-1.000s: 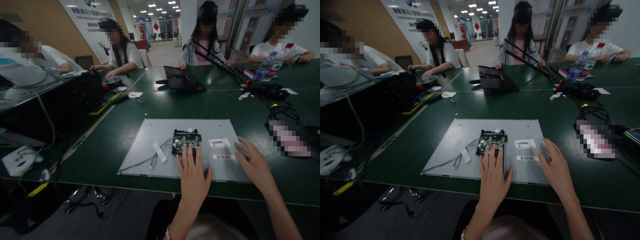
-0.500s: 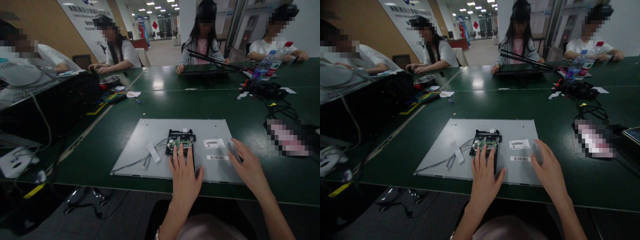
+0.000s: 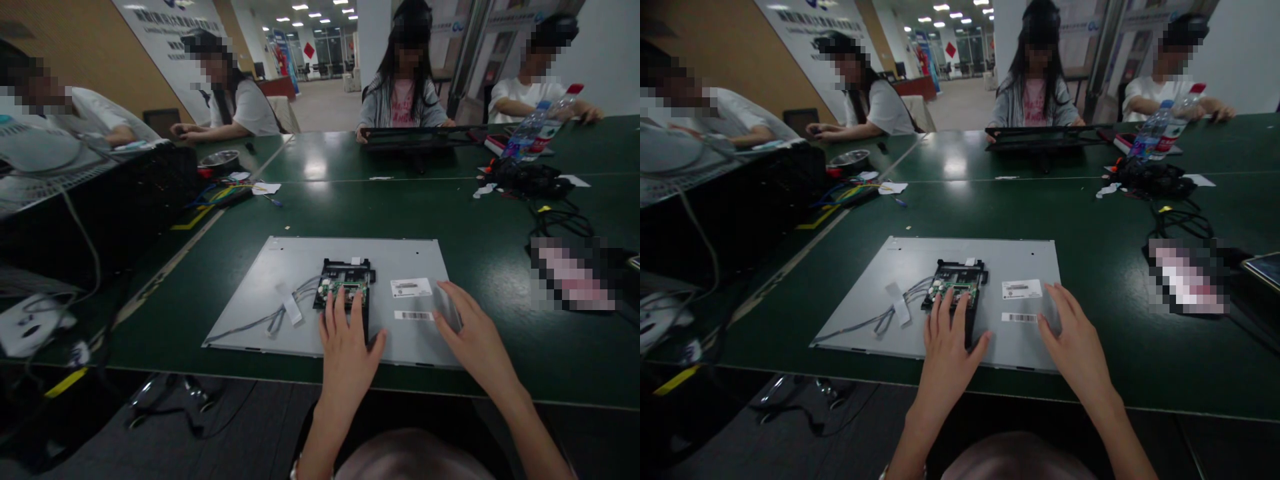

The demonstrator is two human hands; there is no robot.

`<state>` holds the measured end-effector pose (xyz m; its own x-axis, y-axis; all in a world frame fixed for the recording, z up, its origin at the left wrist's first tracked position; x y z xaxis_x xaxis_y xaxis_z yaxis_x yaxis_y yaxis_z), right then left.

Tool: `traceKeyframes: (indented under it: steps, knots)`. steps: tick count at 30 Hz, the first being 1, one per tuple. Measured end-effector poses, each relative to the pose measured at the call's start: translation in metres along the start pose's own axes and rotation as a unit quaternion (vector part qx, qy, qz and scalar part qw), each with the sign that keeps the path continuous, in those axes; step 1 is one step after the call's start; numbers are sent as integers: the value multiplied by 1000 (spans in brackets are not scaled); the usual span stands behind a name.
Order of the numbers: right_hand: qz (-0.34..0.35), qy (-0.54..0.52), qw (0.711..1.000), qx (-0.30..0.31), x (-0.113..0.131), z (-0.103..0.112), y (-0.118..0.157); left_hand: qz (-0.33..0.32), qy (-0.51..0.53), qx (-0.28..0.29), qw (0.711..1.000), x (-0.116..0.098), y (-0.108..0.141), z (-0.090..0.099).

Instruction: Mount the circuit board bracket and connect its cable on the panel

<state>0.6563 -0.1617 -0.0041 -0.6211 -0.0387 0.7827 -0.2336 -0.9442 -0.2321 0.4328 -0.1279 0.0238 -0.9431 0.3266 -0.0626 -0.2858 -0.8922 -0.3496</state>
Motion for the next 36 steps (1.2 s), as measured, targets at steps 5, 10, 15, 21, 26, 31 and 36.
traceKeyframes:
  steps: [5, 10, 15, 21, 26, 31, 36]
  knots:
    - [26, 4, 999, 42, 12, -15, 2, 24, 1, -13, 1000, 18, -4, -4]
    - [60, 17, 994, 91, 23, -32, 3, 43, 8, -16, 999, 36, -8, -9]
    - [72, 59, 984, 149, 32, -46, 3, 57, -23, -49, 997, 47, -9, -4]
    - [95, 102, 975, 174, 45, -56, 4, -68, -59, -89, 992, 5, -6, 9]
    - [135, 135, 964, 187, 56, -62, 6, -141, 14, 2, 990, -26, -4, -13]
    - [146, 143, 961, 185, 57, -64, 5, -87, 75, 32, 993, -17, -5, -26]
    - [152, 133, 961, 190, 56, -72, 1, -78, 85, 31, 993, -8, -7, -30]
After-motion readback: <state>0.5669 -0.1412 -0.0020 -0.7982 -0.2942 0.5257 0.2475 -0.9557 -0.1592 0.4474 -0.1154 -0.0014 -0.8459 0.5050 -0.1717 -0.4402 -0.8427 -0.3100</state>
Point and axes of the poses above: each hand's wrist, its own y-axis away from the middle knuckle, its own z-axis out of the back of the hand, x = y × z, the point moved 8 cm from there along -y, towards the middle knuckle, and after that the axes turned 12 degrees about -y, right-handed, at the moved point
